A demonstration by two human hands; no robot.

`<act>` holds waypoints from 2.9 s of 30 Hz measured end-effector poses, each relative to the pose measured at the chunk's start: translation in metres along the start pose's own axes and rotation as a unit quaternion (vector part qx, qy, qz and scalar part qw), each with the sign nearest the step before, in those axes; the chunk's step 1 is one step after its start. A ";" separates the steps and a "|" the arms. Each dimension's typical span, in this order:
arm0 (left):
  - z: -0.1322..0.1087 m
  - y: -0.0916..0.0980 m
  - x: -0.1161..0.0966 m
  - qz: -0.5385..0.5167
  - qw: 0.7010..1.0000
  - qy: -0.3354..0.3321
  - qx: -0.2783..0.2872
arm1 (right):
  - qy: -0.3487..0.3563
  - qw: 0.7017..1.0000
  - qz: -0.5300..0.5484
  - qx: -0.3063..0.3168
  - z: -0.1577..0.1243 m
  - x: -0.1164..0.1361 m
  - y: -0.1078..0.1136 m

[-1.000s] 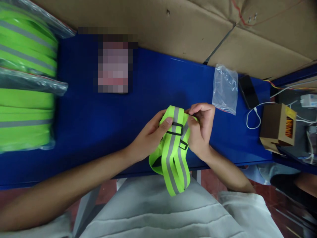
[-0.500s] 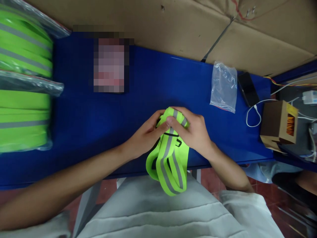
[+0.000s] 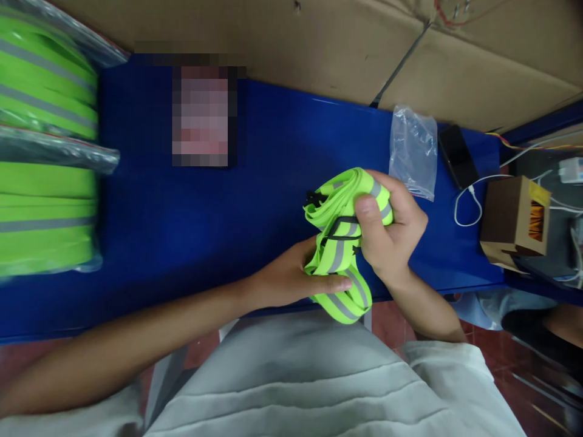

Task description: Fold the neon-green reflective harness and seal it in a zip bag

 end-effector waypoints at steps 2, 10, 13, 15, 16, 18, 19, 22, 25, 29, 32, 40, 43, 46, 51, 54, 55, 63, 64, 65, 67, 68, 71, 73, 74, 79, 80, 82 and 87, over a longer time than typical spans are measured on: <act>0.002 -0.003 0.002 0.003 1.000 0.008 0.016 | 0.006 0.999 0.031 -0.008 -0.002 -0.003 -0.004; 0.001 0.002 -0.008 -0.030 0.999 -0.004 0.010 | 0.025 0.995 0.067 -0.076 -0.002 -0.007 0.001; -0.002 0.007 -0.010 -0.010 1.000 -0.020 -0.013 | 0.041 0.995 0.038 -0.078 0.000 -0.003 0.006; -0.003 0.010 -0.011 0.030 0.999 -0.034 -0.026 | 0.051 0.996 0.006 -0.075 0.002 -0.002 0.008; -0.004 0.011 -0.011 0.048 0.998 -0.036 -0.023 | 0.055 0.996 -0.006 -0.076 0.003 -0.001 0.008; -0.005 0.011 -0.011 0.075 0.997 -0.030 -0.001 | 0.060 0.995 -0.020 -0.081 0.005 -0.001 0.009; -0.006 0.012 -0.012 0.088 0.996 -0.027 0.013 | 0.060 0.994 -0.024 -0.085 0.006 -0.001 0.010; -0.012 0.021 -0.022 0.160 0.985 -0.059 -0.003 | 0.057 0.993 -0.045 -0.092 0.005 0.001 0.010; -0.022 0.039 -0.044 0.274 0.936 -0.154 -0.157 | 0.077 0.990 -0.067 -0.099 0.000 0.009 0.010; -0.025 0.036 -0.049 0.343 0.907 -0.162 -0.185 | 0.072 0.994 -0.080 -0.033 -0.007 0.011 0.006; -0.024 0.032 -0.042 0.373 0.905 -0.113 -0.172 | 0.066 0.996 -0.058 0.033 -0.008 0.005 0.001; -0.015 0.026 -0.027 0.206 0.977 -0.057 0.005 | 0.001 0.998 0.014 0.057 -0.004 -0.012 -0.008; -0.014 0.026 -0.027 0.190 0.978 -0.087 -0.025 | 0.021 0.998 0.023 0.051 -0.004 -0.009 -0.011; -0.013 0.023 -0.024 0.154 0.985 -0.082 -0.013 | 0.050 0.998 0.013 0.036 -0.006 -0.004 -0.009; -0.011 0.012 -0.015 0.033 0.997 -0.015 0.070 | 0.027 0.997 -0.058 0.048 -0.006 -0.004 -0.003; -0.011 0.012 -0.013 0.027 0.998 0.002 0.060 | 0.040 0.996 -0.049 0.061 -0.004 -0.003 -0.003; -0.011 0.013 -0.014 0.038 0.998 0.001 0.051 | 0.048 0.996 -0.042 0.062 -0.002 -0.002 -0.003; -0.014 0.026 -0.024 0.139 0.990 -0.010 -0.003 | 0.028 0.993 -0.095 0.066 0.005 -0.002 -0.004; -0.014 0.027 -0.025 0.137 0.990 -0.012 0.007 | 0.027 0.993 -0.096 0.067 0.005 -0.002 -0.003; -0.014 0.028 -0.025 0.140 0.990 -0.014 0.014 | 0.029 0.993 -0.092 0.065 0.005 -0.002 -0.002; -0.014 0.032 -0.026 0.155 0.988 -0.020 0.013 | 0.030 0.994 -0.087 0.063 0.005 -0.003 0.001; -0.014 0.034 -0.027 0.165 0.986 -0.025 0.006 | 0.033 0.993 -0.090 0.065 0.004 -0.004 0.002; -0.015 0.040 -0.029 0.182 0.982 -0.042 -0.015 | 0.071 0.987 -0.119 0.085 0.002 -0.006 0.003; -0.014 0.043 -0.031 0.188 0.980 -0.052 -0.028 | 0.091 0.981 -0.144 0.096 0.001 -0.006 0.002; -0.014 0.044 -0.031 0.190 0.980 -0.055 -0.036 | 0.092 0.980 -0.150 0.095 0.001 -0.006 0.001; -0.010 0.051 -0.032 0.224 0.973 -0.018 -0.046 | 0.017 0.997 -0.046 0.066 0.004 -0.011 -0.004; -0.010 0.052 -0.032 0.238 0.971 -0.008 -0.037 | -0.004 0.998 -0.022 0.060 0.004 -0.013 -0.006; -0.010 0.053 -0.034 0.259 0.966 0.001 -0.021 | -0.034 0.998 0.012 0.053 0.005 -0.015 -0.008; -0.013 0.057 -0.033 0.260 0.965 0.017 0.021 | -0.117 0.987 0.092 0.063 0.006 -0.023 -0.008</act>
Point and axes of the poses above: each hand's wrist, its own z-axis towards the middle knuckle, its own y-axis out of the back of the hand, x = y × z, the point moved 5 cm from there along z, towards the middle knuckle, and after that the axes turned 13 degrees about z, right-handed, at the moved point
